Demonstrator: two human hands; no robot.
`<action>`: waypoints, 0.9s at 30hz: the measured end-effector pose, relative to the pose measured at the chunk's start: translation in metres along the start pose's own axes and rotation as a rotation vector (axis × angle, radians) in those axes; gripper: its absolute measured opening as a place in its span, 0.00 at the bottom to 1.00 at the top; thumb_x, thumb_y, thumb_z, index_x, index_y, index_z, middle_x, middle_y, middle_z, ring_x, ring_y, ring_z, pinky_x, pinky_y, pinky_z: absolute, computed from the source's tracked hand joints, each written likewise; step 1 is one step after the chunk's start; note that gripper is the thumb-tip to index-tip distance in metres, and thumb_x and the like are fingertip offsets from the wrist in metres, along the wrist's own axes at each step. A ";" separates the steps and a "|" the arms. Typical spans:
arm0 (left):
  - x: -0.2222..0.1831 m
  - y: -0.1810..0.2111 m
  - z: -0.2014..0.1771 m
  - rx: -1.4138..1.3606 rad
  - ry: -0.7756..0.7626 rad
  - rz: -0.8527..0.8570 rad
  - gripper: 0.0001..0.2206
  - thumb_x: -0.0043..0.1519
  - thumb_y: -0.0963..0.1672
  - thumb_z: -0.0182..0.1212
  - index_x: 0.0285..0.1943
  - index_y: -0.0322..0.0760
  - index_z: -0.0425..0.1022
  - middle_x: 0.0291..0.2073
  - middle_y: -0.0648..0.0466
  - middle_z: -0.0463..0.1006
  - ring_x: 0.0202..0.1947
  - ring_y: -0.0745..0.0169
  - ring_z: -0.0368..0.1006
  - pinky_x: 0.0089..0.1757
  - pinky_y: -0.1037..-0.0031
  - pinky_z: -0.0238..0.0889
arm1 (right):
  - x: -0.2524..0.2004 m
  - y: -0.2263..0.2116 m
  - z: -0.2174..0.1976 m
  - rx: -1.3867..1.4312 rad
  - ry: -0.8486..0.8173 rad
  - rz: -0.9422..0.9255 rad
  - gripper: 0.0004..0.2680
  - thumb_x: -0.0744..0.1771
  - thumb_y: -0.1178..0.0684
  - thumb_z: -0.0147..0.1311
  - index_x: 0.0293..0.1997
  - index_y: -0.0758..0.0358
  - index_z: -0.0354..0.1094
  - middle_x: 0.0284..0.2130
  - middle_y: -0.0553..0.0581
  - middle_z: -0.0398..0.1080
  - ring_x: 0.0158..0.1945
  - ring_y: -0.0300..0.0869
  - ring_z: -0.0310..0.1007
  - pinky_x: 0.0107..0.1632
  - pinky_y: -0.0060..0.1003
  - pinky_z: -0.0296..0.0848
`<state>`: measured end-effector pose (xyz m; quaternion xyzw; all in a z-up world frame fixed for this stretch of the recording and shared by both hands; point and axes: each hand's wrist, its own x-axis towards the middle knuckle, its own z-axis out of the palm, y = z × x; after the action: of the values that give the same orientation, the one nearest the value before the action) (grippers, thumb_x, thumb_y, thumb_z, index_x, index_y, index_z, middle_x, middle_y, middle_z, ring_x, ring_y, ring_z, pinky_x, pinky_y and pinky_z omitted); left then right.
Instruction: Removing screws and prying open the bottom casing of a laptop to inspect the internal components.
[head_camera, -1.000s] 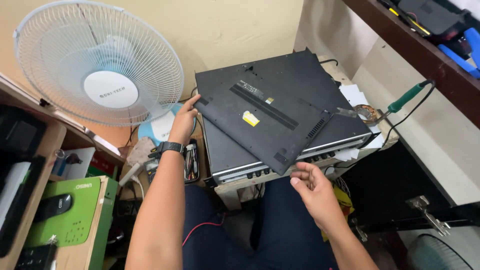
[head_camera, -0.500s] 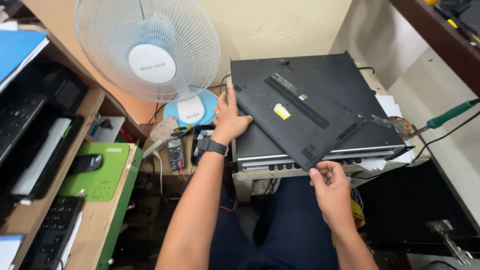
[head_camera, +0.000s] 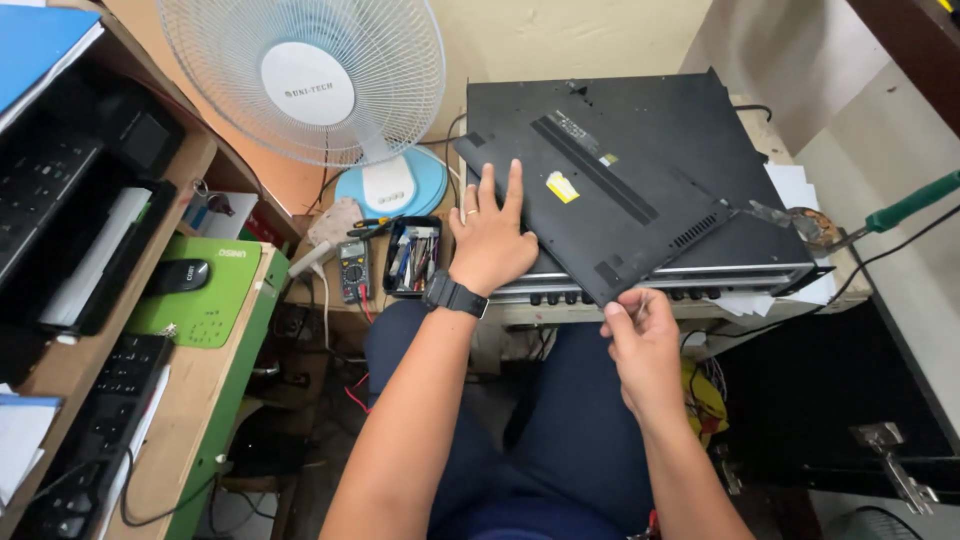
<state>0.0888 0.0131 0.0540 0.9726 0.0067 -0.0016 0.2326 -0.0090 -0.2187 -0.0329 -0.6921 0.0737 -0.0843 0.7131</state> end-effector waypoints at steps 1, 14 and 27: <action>-0.003 0.003 -0.001 0.003 0.000 -0.001 0.49 0.70 0.49 0.60 0.98 0.55 0.31 0.94 0.38 0.30 0.90 0.21 0.31 0.76 0.24 0.27 | 0.001 0.000 -0.001 0.003 -0.001 0.001 0.06 0.74 0.60 0.58 0.57 0.64 0.67 0.40 0.55 0.72 0.37 0.40 0.79 0.29 0.24 0.65; -0.063 0.058 0.006 0.003 -0.129 0.099 0.50 0.70 0.52 0.62 0.98 0.48 0.31 0.93 0.34 0.30 0.89 0.16 0.29 0.75 0.21 0.21 | -0.004 -0.001 -0.015 0.017 -0.127 0.001 0.14 0.69 0.69 0.53 0.60 0.62 0.67 0.49 0.63 0.82 0.44 0.38 0.78 0.39 0.25 0.68; -0.084 0.072 0.027 -0.124 -0.052 0.147 0.49 0.71 0.49 0.63 0.98 0.43 0.33 0.93 0.31 0.30 0.89 0.14 0.27 0.74 0.20 0.15 | 0.038 0.038 -0.014 0.313 -0.001 0.041 0.12 0.71 0.62 0.64 0.60 0.59 0.69 0.43 0.59 0.82 0.37 0.35 0.78 0.27 0.20 0.61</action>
<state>0.0056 -0.0641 0.0627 0.9538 -0.0707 -0.0092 0.2918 0.0255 -0.2400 -0.0709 -0.5710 0.0738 -0.0797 0.8137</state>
